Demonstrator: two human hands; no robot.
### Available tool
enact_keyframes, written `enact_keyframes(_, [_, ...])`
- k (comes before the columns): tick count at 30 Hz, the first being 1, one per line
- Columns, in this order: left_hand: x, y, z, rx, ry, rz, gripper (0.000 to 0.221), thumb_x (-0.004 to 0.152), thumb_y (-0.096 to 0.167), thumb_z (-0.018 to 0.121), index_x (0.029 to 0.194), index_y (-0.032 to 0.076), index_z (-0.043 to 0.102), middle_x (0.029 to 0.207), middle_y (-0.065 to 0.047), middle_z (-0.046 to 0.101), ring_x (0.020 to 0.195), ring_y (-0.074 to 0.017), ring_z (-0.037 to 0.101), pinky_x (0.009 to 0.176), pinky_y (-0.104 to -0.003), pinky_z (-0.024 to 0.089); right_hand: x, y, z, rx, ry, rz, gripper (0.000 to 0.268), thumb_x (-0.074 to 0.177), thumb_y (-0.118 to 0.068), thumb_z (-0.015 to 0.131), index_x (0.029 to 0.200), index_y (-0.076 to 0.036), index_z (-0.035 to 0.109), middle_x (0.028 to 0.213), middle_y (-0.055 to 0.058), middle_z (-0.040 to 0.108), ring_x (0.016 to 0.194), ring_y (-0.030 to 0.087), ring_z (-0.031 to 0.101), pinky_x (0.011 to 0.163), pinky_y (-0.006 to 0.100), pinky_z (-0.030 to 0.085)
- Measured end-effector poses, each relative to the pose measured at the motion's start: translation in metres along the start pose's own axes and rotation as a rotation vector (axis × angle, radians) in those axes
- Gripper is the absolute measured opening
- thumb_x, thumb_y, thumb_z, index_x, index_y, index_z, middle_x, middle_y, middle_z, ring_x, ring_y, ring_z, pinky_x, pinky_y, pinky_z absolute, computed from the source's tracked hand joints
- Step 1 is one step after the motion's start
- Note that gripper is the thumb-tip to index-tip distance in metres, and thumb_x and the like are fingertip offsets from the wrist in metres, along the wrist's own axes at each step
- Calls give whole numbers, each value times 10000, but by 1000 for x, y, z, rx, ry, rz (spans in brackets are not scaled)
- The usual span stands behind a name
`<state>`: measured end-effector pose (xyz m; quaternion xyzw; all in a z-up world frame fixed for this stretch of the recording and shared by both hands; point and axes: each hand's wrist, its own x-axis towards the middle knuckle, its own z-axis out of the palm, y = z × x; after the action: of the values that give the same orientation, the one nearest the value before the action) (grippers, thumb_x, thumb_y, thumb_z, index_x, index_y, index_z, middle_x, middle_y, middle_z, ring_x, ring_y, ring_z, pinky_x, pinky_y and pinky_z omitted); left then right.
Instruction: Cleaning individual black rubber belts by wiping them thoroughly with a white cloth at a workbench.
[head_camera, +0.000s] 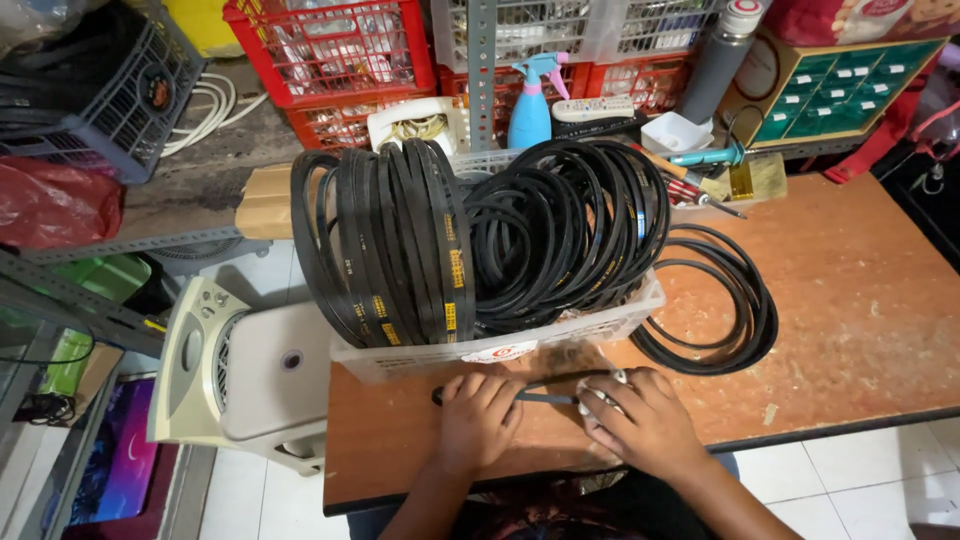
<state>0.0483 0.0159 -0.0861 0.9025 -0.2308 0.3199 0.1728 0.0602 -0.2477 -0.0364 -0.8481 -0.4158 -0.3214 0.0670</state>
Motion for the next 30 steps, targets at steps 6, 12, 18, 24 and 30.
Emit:
enact_keyframes(6, [-6, 4, -1, 42, -15, -184, 537, 880, 593, 663, 1239, 198, 715, 1145, 20, 722, 952, -220, 619, 831, -407, 378, 19, 6, 4, -23, 125, -17, 285, 953, -244, 683, 1218, -158, 627, 1244, 111, 667, 850, 312, 573, 753, 448, 516])
enact_keyframes(12, [-22, -5, 17, 130, 146, -228, 357, 964, 323, 607, 1309, 305, 695, 1160, -15, 644, 892, -279, 548, 783, -459, 385, 45, -15, 36, 25, 113, 55, 358, 922, -275, 727, 1263, -247, 623, 1287, 64, 618, 989, 283, 528, 777, 429, 476])
enact_keyframes(18, [-31, -9, 33, -2, 21, -257, 326, 906, 347, 504, 1013, 81, 661, 1007, -96, 642, 925, -329, 566, 799, -488, 368, 74, -52, 34, 94, 22, -28, 389, 983, -357, 519, 1330, -207, 608, 1345, 91, 582, 1029, 386, 547, 896, 555, 455])
enact_keyframes(24, [-24, -12, 26, -74, 254, -254, 213, 1031, 109, 473, 1091, 81, 676, 1046, -36, 716, 929, -250, 643, 868, -406, 419, 81, -47, 27, 22, 9, 6, 392, 934, -300, 572, 1294, -162, 641, 1263, 87, 634, 921, 311, 579, 894, 479, 431])
enact_keyframes(30, [-26, -15, 24, -227, 124, -356, 402, 915, 27, 450, 1189, 187, 695, 1172, 14, 731, 1081, -256, 620, 875, -396, 359, 13, -15, 63, -32, 114, -21, 608, 900, -453, 796, 1377, -200, 517, 1247, 75, 596, 1002, 252, 579, 910, 500, 538])
